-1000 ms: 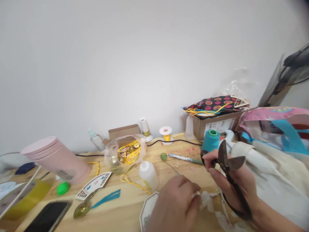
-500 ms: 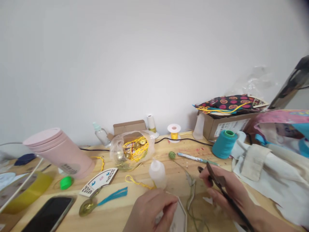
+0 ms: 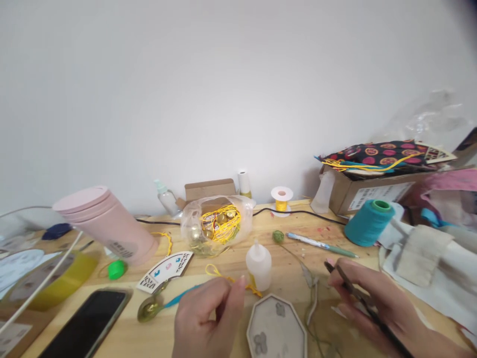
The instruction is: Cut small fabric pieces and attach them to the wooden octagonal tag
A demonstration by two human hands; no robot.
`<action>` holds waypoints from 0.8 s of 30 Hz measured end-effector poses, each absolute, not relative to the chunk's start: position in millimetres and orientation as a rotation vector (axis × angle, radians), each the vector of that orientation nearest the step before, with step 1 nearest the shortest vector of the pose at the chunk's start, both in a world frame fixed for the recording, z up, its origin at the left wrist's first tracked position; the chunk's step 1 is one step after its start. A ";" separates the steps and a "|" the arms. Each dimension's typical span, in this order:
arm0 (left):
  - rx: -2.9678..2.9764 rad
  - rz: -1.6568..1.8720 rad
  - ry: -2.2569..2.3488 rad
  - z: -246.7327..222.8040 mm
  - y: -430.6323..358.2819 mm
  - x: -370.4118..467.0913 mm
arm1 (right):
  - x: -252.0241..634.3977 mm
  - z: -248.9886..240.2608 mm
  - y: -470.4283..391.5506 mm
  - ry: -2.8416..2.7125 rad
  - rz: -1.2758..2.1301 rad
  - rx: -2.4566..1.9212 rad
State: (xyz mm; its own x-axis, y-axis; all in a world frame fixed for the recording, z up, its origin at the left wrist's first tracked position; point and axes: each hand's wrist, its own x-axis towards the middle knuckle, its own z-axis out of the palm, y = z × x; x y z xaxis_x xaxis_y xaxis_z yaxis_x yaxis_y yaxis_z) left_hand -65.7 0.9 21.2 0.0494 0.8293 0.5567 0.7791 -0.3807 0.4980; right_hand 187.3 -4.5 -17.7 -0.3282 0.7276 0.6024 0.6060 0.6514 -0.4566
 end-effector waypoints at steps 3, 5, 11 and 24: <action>2.109 1.294 1.748 20.2 1.3 -65.8 | 190.0 -17.5 -8.9 -2.089 0.057 -1.025; 1.983 1.351 1.763 21.4 2.1 -67.4 | 190.4 -16.2 -11.3 -2.126 0.057 -1.006; 1.587 1.495 1.777 26.7 4.0 -71.3 | 188.8 -7.1 -14.2 -2.165 0.070 -0.989; 1.904 1.503 1.458 30.4 -1.2 -68.4 | 190.4 4.3 -2.4 -2.280 0.088 -0.953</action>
State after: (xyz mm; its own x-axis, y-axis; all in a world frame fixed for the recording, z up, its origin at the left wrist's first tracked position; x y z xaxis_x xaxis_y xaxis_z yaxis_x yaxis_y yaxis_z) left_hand -68.4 -1.2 30.4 -0.0682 0.8391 0.5396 0.5137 -0.4341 0.7400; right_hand 190.4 -2.4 4.3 -0.5194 0.6564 0.5471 0.6121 0.7326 -0.2978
